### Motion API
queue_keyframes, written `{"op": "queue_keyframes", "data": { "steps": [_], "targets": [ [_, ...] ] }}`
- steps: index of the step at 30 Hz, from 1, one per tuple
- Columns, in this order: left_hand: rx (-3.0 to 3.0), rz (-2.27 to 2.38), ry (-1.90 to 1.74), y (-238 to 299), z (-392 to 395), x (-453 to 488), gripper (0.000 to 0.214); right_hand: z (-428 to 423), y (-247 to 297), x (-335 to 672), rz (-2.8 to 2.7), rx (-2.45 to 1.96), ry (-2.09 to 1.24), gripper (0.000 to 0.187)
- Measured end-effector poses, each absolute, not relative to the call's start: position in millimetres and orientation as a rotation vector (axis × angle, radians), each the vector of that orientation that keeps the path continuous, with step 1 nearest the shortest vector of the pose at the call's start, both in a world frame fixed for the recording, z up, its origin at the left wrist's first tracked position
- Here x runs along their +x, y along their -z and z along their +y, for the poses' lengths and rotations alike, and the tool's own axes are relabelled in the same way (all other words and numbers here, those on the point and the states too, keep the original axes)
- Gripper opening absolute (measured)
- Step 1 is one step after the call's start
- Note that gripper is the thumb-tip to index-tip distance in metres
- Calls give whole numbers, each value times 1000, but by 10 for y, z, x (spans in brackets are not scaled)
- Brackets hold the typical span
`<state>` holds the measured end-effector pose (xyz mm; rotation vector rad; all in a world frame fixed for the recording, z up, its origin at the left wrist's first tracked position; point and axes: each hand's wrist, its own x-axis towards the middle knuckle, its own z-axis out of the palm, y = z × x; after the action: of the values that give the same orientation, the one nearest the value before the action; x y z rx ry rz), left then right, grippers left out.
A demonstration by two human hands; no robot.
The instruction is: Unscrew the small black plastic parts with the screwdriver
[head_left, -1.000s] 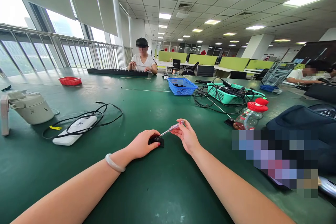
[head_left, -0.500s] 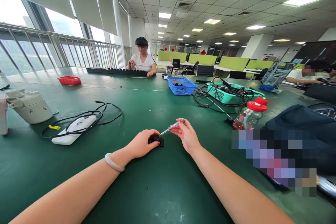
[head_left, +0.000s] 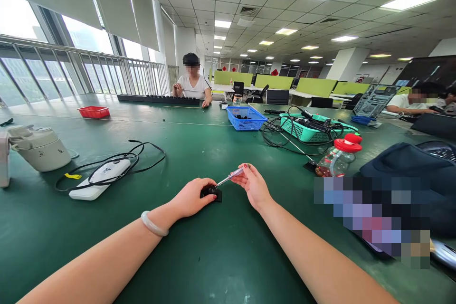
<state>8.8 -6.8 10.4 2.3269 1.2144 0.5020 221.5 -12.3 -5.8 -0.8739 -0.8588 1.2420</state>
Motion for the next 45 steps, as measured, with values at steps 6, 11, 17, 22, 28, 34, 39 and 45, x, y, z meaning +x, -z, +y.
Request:
{"op": "queue_keyframes", "data": {
  "steps": [6, 11, 17, 22, 28, 34, 39, 45],
  "targets": [
    [2321, 1196, -514, -77, -62, 74, 31, -133, 48, 2212, -868, -866, -1244, 41],
    [2321, 1196, -513, -79, -57, 74, 30, -98, 110, 2206, -855, -890, -1248, 43],
    [2321, 1200, -513, -97, -75, 78, 32, -28, 213, 2198, -808, -912, -1256, 43],
    [2317, 1194, -512, -86, -64, 74, 34, 93, 194, 2169, -763, -1000, -1245, 34],
    [2287, 1211, -526, -98, -67, 80, 33, 287, 160, 2107, -745, -1219, -1251, 26],
    [2299, 1208, -519, -112, -74, 81, 33, 181, 171, 2106, -804, -1064, -1195, 33],
    [2321, 1214, -495, -110, -84, 81, 34, 103, 133, 2147, -782, -937, -1251, 39],
    [2347, 1198, -485, -120, -96, 83, 36, 112, 143, 2126, -790, -850, -1262, 40]
  ]
}}
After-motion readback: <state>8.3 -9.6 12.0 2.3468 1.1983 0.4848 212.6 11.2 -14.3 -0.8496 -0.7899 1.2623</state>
